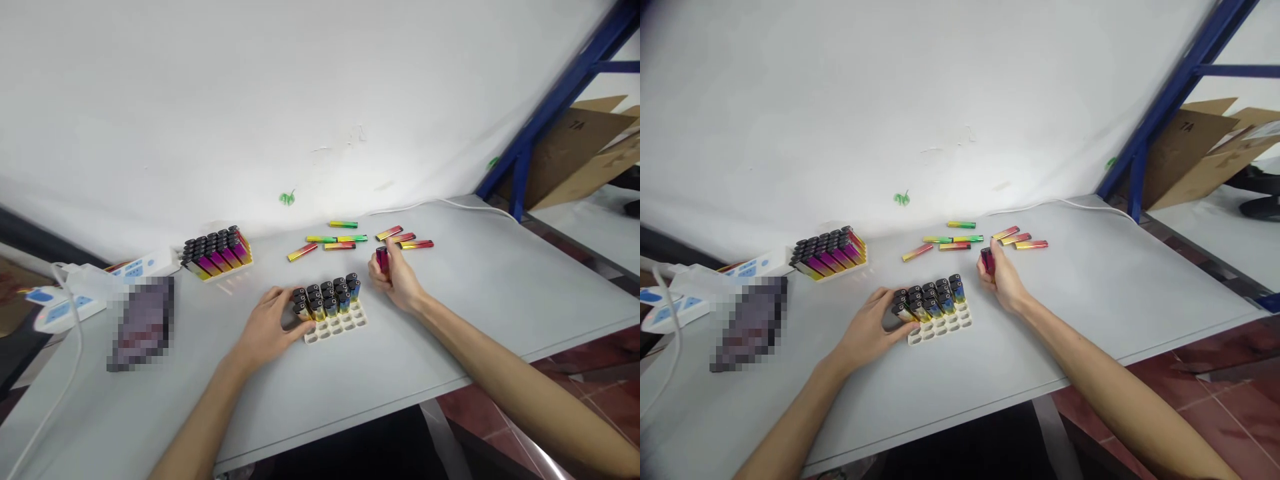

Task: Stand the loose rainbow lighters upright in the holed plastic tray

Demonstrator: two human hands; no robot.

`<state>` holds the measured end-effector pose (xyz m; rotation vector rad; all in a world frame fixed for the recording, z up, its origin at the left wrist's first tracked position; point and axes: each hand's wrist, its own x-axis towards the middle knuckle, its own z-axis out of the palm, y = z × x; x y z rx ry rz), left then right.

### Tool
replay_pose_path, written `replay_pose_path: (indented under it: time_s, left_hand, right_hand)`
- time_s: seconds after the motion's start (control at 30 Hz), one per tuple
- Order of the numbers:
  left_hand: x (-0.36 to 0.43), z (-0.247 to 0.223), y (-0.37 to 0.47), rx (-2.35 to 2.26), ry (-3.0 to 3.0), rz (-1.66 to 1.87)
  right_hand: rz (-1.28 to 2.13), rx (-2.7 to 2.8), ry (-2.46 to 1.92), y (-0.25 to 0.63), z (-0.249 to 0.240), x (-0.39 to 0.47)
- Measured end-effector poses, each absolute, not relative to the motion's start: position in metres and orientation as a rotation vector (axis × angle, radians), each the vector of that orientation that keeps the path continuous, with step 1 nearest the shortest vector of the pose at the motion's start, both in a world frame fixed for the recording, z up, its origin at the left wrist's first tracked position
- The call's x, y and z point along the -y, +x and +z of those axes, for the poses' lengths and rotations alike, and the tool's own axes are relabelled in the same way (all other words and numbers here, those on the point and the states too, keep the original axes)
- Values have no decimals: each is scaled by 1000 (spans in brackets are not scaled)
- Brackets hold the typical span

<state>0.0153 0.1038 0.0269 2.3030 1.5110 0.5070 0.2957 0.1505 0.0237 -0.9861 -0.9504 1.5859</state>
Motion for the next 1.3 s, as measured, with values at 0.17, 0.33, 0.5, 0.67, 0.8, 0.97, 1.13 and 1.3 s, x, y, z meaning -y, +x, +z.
replay_pose_path:
  time_s: [0.17,0.33,0.5,0.67,0.8,0.97,1.13,1.3]
  left_hand:
    - [-105,25,14,-1504,2301,492]
    - [-104,26,14,-1502,2312,504]
    - [-104,27,13,-1500,2324,511]
    - [-104,27,13,-1493,2348,523]
    - [-104,27,13,-1496,2356,512]
    - [-104,26,12,-1488,2368,501]
    - [-104,26,11,-1459,2385,505]
    - [-104,27,11,-1460,2402,522]
  right_hand:
    - [1605,882,-994,290,22,-147]
    - [1566,881,-954,286,25,-144]
    - [1573,891,-957,284,25,-143]
    - [1551,907,-964,283,23,-143]
    - [1545,897,-961,285,23,-144]
    - [1548,868,-1005,285,24,-144]
    - [1545,900,-1014,284,20,-143]
    - [1458,1094,-979,284,18,-143]
